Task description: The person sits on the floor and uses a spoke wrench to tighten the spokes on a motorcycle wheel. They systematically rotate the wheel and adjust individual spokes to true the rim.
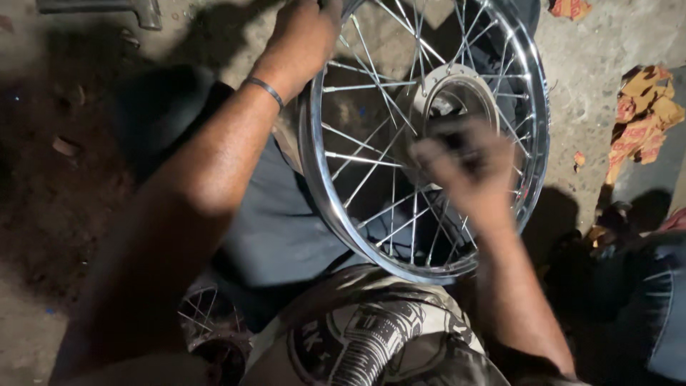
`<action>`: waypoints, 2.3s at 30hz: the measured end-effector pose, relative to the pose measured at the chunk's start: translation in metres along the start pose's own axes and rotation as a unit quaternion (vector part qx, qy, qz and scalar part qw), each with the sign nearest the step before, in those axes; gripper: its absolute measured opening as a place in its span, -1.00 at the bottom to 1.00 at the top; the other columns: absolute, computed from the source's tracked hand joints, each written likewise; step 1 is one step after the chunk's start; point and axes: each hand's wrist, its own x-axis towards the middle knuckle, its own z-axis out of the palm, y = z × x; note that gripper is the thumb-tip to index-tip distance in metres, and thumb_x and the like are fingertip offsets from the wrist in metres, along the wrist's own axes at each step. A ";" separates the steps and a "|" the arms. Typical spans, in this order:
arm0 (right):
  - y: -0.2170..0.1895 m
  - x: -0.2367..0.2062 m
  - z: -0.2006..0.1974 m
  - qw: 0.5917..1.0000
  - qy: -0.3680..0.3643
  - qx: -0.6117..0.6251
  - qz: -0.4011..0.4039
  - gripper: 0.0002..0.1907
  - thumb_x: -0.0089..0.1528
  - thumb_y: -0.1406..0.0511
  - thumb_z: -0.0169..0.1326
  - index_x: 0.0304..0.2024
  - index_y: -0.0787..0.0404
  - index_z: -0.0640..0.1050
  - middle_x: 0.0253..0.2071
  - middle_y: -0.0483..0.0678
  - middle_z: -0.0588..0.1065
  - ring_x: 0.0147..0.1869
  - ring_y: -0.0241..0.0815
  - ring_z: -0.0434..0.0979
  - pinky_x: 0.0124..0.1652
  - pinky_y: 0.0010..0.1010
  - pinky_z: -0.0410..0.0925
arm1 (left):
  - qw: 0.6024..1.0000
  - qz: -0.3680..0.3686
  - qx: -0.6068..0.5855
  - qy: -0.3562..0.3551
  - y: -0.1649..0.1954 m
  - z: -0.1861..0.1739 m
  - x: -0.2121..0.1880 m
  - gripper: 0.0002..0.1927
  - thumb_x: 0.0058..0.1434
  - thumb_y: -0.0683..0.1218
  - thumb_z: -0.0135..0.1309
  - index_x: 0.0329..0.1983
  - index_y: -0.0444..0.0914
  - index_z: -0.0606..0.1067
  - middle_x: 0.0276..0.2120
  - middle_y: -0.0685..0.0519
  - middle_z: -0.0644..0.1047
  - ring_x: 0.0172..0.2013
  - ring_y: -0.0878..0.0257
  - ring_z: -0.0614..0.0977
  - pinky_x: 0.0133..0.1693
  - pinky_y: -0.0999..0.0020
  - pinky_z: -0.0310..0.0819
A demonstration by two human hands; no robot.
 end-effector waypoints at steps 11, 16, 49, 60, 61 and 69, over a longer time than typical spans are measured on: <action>0.148 -0.025 -0.061 0.956 0.157 -0.243 0.055 -0.54 0.45 0.17 0.19 -0.34 0.46 0.47 -0.47 0.20 0.40 -0.41 -0.11 0.29 -0.35 -0.26 0.23 | 0.989 -0.039 0.131 -0.063 -0.018 -0.017 -0.081 -0.39 0.38 0.31 0.05 -0.09 -0.38 0.49 -0.25 -0.22 0.56 -0.20 -0.04 0.61 -0.17 0.12 0.49; 0.103 -0.048 -0.049 0.955 0.117 -0.223 0.159 -0.51 0.39 0.11 0.14 -0.43 0.41 0.50 -0.63 0.20 0.34 -0.53 -0.14 0.19 -0.46 -0.19 0.17 | 0.980 -0.052 -0.187 -0.038 0.012 -0.021 -0.065 -0.59 0.23 0.14 0.19 -0.07 -0.27 0.53 -0.36 0.10 0.53 -0.35 0.33 0.54 -0.29 0.38 0.45; -0.077 0.036 0.090 0.934 -0.081 -0.240 -0.251 -0.54 -0.01 0.35 0.33 -0.09 0.27 0.50 -0.19 0.07 0.49 -0.24 0.19 0.55 -0.30 -0.05 0.41 | 0.997 0.021 -0.073 -0.012 0.051 -0.031 -0.037 -0.49 0.31 0.27 -0.01 -0.01 -0.22 0.58 -0.12 -0.13 0.63 -0.06 0.00 0.67 -0.05 0.18 0.51; -0.075 0.033 0.093 0.929 -0.060 -0.246 -0.268 -0.53 -0.06 0.40 0.29 -0.08 0.15 0.53 -0.18 0.03 0.51 -0.20 0.17 0.57 -0.28 -0.08 0.42 | 0.989 0.123 -0.057 0.064 0.035 -0.023 -0.029 -0.35 0.47 0.30 0.09 0.12 -0.41 0.46 -0.03 -0.33 0.55 0.00 -0.16 0.60 0.02 0.05 0.49; -0.076 0.032 0.092 0.936 -0.066 -0.243 -0.248 -0.56 -0.02 0.37 0.31 -0.09 0.18 0.51 -0.18 0.03 0.51 -0.21 0.17 0.57 -0.29 -0.07 0.42 | 0.995 0.077 -0.060 0.034 0.033 -0.021 -0.029 -0.38 0.42 0.30 0.04 0.05 -0.38 0.48 -0.10 -0.30 0.59 -0.06 -0.15 0.63 -0.02 0.06 0.50; -0.075 0.037 0.090 0.943 -0.068 -0.204 -0.256 -0.63 -0.01 0.39 0.33 -0.20 0.18 0.47 -0.20 0.00 0.49 -0.18 0.17 0.56 -0.27 -0.06 0.42 | 0.985 0.152 -0.027 0.084 0.027 -0.020 -0.026 -0.38 0.48 0.26 0.03 0.11 -0.43 0.45 -0.01 -0.43 0.52 0.04 -0.28 0.55 0.07 -0.01 0.45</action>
